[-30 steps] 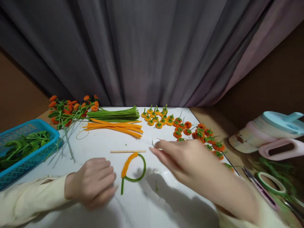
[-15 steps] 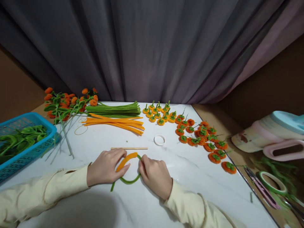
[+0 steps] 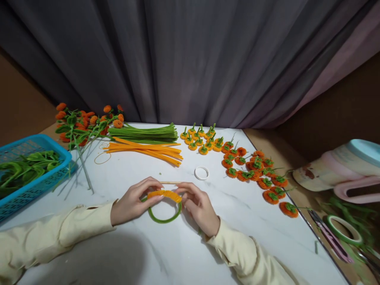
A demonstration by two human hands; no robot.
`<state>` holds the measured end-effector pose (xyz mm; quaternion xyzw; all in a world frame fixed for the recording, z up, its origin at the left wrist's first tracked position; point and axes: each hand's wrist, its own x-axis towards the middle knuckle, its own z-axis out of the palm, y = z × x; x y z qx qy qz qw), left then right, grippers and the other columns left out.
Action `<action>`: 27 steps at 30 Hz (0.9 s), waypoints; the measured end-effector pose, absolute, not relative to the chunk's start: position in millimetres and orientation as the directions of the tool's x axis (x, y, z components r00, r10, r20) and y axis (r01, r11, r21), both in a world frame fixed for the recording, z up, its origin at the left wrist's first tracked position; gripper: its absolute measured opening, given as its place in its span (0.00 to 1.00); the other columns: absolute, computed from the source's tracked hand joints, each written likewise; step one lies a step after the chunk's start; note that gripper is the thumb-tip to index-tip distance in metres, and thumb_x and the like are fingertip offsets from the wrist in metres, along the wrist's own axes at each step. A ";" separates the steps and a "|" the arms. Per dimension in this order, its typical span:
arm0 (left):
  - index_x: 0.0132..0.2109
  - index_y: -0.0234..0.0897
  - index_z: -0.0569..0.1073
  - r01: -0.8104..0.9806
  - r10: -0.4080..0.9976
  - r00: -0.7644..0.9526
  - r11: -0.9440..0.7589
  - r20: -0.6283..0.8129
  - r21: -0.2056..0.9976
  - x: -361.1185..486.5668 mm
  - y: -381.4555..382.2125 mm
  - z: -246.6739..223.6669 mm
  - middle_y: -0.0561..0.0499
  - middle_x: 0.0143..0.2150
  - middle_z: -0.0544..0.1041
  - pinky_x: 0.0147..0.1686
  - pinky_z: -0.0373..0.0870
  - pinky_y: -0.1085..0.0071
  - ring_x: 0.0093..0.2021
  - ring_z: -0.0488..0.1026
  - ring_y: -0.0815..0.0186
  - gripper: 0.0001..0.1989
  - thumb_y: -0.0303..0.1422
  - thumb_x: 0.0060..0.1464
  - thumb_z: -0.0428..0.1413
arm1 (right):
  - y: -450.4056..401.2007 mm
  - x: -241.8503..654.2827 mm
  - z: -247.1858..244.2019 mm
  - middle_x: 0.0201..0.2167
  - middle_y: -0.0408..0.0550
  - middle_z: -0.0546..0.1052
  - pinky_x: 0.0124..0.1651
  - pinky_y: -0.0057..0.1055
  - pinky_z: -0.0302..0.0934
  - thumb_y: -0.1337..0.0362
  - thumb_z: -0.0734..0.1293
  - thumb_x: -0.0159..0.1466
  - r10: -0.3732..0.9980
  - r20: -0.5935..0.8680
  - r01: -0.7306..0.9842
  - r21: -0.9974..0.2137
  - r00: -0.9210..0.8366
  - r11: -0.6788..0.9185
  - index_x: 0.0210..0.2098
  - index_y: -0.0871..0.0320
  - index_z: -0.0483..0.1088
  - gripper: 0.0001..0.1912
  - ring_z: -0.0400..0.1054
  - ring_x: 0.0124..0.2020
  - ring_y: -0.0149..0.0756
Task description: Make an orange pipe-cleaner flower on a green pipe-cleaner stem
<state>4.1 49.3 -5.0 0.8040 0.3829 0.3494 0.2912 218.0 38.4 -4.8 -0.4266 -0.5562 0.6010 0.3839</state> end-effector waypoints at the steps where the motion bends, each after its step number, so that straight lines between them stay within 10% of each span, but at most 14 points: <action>1: 0.44 0.35 0.68 0.403 0.815 0.460 -0.546 0.353 0.735 3.6 49.7 -5.6 0.46 0.39 0.73 0.36 0.68 0.72 0.38 0.71 0.66 0.08 0.33 0.58 0.52 | 38.0 217.6 -5.0 0.36 0.49 0.74 0.17 0.24 0.51 0.60 0.63 0.57 0.915 -0.116 -0.020 -0.991 -0.387 -0.134 0.43 0.58 0.66 0.15 0.60 0.19 0.25; 9: 0.48 0.35 0.70 0.339 0.763 0.501 -0.607 0.408 0.719 3.8 52.3 -5.3 0.43 0.41 0.74 0.42 0.69 0.69 0.42 0.72 0.64 0.11 0.31 0.60 0.50 | 39.1 220.6 -5.9 0.33 0.52 0.76 0.17 0.23 0.52 0.59 0.67 0.58 0.821 -0.157 -0.206 -0.927 -0.548 -0.314 0.43 0.62 0.67 0.17 0.66 0.19 0.29; 22: 0.45 0.34 0.74 0.295 0.748 0.530 -0.604 0.399 0.741 3.4 51.6 -13.1 0.45 0.37 0.78 0.39 0.70 0.71 0.37 0.74 0.66 0.10 0.30 0.59 0.52 | 40.6 213.0 -5.3 0.24 0.47 0.75 0.15 0.21 0.50 0.51 0.67 0.59 0.855 -0.175 -0.010 -0.979 -0.489 -0.205 0.38 0.64 0.69 0.20 0.59 0.16 0.23; 27: 0.46 0.32 0.74 0.177 0.840 0.542 -0.084 -0.026 0.981 6.0 54.2 -6.5 0.47 0.32 0.76 0.24 0.69 0.75 0.25 0.71 0.70 0.15 0.38 0.57 0.54 | 42.4 212.4 -2.0 0.21 0.43 0.72 0.14 0.21 0.48 0.50 0.67 0.58 0.883 -0.209 -0.013 -0.972 -0.420 -0.236 0.38 0.63 0.70 0.20 0.56 0.15 0.22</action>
